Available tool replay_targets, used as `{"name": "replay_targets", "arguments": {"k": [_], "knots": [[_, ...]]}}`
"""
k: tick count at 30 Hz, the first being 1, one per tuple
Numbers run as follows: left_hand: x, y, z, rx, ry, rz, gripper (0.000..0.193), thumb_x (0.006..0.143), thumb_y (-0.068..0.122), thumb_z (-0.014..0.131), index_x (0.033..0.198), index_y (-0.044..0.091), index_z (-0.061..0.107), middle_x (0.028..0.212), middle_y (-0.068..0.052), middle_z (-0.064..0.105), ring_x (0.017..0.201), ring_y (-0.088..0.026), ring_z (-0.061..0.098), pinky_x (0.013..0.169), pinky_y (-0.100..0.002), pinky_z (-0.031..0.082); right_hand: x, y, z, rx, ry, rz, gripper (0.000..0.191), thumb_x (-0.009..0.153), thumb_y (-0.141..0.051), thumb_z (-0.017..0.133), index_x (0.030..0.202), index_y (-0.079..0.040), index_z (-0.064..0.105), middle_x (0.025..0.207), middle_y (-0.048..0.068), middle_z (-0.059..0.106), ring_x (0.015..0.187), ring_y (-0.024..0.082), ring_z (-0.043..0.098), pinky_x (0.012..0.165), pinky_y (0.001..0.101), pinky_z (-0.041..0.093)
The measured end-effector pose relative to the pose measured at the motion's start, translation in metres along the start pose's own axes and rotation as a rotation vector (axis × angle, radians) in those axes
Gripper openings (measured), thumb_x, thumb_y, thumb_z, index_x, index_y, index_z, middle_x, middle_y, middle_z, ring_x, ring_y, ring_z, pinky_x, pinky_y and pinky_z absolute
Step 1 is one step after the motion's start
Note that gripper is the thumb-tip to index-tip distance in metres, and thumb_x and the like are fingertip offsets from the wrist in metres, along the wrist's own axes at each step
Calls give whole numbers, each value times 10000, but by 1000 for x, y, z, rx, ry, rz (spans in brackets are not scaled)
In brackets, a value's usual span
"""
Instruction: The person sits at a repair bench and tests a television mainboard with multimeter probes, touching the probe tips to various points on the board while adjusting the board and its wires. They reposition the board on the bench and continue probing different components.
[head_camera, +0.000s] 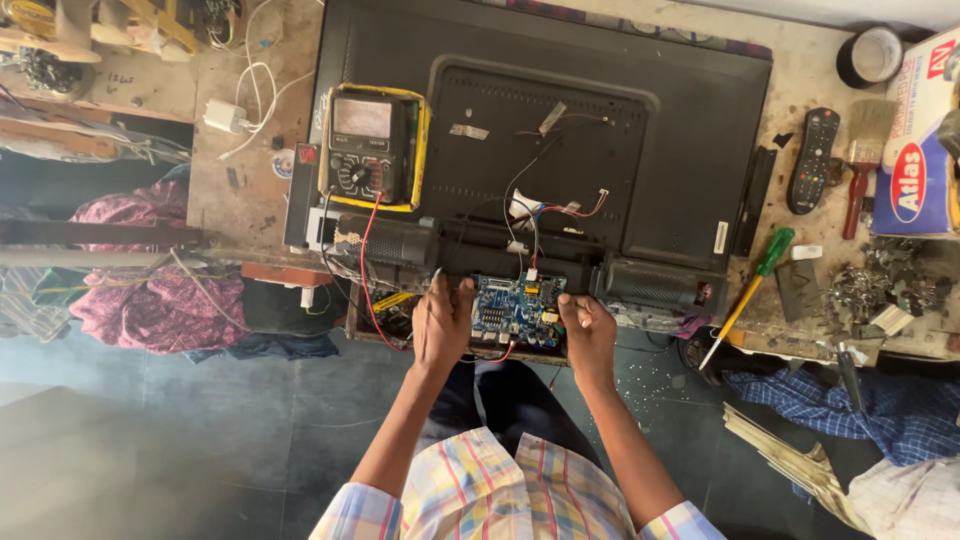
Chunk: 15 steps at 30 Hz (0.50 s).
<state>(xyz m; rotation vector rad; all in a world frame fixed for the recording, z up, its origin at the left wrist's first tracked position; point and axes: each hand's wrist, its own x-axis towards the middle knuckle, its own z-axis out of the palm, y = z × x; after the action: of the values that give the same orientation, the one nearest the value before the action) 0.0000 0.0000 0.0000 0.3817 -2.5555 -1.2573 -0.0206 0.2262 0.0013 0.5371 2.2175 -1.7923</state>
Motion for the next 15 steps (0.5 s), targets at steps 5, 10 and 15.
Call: {"name": "replay_targets", "arguments": {"k": [5, 10, 15], "knots": [[11, 5, -2, -12, 0, 4, 296, 1009, 202, 660, 1058, -78, 575, 667, -127, 633, 547, -338, 604, 500, -419, 460, 8, -6, 2, 49, 1, 3, 370, 976, -343, 708, 992, 27, 699, 786, -12, 633, 746, 70, 566, 750, 258, 497], [19, 8, -2, -43, -81, -119, 270, 1006, 213, 665, 920, -23, 569, 604, -129, 594, 482, -335, 562, 470, -434, 421, 21, -5, 2, 9, -10, -27, 388, 978, -361, 695, 976, 27, 701, 788, -15, 668, 746, 61, 563, 701, 268, 476], [42, 2, 10, -18, -62, -49, 287, 1027, 205, 663, 1004, -63, 564, 602, -159, 562, 499, -373, 524, 478, -463, 389, 46, -11, 2, 2, -60, -94, 493, 990, -465, 692, 951, 27, 688, 766, 8, 619, 721, 78, 552, 674, 278, 461]]}}
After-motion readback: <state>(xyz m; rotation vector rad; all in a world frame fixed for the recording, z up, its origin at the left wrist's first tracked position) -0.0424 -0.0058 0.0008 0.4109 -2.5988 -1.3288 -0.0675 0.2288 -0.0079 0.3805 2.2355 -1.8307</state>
